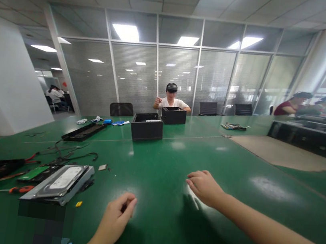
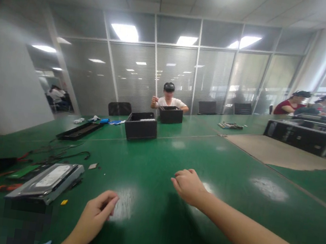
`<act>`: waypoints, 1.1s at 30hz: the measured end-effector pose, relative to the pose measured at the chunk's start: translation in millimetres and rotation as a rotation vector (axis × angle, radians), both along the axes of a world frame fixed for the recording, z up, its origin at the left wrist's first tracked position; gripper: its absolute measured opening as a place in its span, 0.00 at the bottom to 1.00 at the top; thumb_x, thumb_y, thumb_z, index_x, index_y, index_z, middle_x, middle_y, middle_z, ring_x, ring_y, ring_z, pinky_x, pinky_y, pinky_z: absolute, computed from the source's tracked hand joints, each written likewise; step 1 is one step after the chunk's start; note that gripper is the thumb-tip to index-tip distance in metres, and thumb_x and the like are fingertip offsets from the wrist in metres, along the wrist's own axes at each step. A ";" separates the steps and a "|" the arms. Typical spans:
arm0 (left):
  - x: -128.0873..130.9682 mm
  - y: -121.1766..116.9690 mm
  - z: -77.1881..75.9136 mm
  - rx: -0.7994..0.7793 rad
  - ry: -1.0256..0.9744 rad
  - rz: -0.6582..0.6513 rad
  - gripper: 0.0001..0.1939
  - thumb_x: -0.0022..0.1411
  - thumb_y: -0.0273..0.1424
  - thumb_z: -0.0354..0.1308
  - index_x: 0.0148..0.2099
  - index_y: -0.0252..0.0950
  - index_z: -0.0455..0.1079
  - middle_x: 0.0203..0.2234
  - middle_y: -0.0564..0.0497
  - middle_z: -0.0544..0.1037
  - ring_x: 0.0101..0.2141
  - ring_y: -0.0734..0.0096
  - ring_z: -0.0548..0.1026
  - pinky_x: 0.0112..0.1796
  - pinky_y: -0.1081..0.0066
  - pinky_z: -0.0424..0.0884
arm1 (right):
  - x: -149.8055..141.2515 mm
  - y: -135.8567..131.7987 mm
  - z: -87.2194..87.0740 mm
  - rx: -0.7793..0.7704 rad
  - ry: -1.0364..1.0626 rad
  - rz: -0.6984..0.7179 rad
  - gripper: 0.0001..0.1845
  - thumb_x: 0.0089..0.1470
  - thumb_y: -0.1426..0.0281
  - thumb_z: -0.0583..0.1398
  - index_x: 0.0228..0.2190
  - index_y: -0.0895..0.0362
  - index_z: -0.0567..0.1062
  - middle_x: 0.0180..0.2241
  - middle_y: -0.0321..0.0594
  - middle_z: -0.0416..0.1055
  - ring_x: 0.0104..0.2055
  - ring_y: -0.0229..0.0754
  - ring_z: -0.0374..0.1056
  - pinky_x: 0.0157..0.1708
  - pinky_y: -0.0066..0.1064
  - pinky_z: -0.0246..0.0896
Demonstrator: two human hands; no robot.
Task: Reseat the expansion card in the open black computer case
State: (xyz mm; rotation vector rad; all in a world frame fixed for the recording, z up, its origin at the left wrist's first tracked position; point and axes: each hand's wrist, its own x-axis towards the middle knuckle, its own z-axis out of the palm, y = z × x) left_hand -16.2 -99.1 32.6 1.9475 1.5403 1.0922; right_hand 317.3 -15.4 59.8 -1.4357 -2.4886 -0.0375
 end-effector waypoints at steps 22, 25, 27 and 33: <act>-2.2 3.5 -2.6 -0.037 -0.025 -0.009 0.16 0.66 0.44 0.53 0.37 0.37 0.70 0.18 0.58 0.71 0.20 0.71 0.71 0.26 0.73 0.66 | 88.9 96.2 72.2 0.342 -0.099 -0.306 0.34 0.56 0.44 0.55 0.48 0.60 0.72 0.48 0.55 0.69 0.50 0.56 0.64 0.49 0.42 0.60; 1.7 2.9 1.0 -0.034 -0.023 -0.018 0.15 0.65 0.44 0.53 0.36 0.37 0.70 0.19 0.57 0.71 0.20 0.71 0.71 0.25 0.74 0.66 | 95.7 106.4 66.4 0.327 -0.111 -0.310 0.31 0.56 0.45 0.58 0.46 0.58 0.73 0.47 0.51 0.70 0.50 0.54 0.62 0.50 0.40 0.58; 4.2 2.6 2.8 -0.043 -0.018 -0.026 0.15 0.65 0.44 0.53 0.35 0.37 0.70 0.19 0.57 0.71 0.20 0.70 0.71 0.25 0.74 0.66 | 97.4 109.2 66.7 0.277 -0.134 -0.318 0.31 0.55 0.45 0.58 0.45 0.59 0.73 0.45 0.51 0.71 0.50 0.54 0.62 0.49 0.41 0.58; 6.7 -1.3 5.8 -0.065 0.055 -0.095 0.15 0.66 0.43 0.52 0.36 0.38 0.70 0.20 0.56 0.71 0.23 0.69 0.71 0.25 0.74 0.66 | 87.7 77.7 73.1 0.251 -0.090 -0.241 0.29 0.54 0.48 0.62 0.45 0.61 0.75 0.44 0.50 0.73 0.48 0.51 0.63 0.49 0.38 0.56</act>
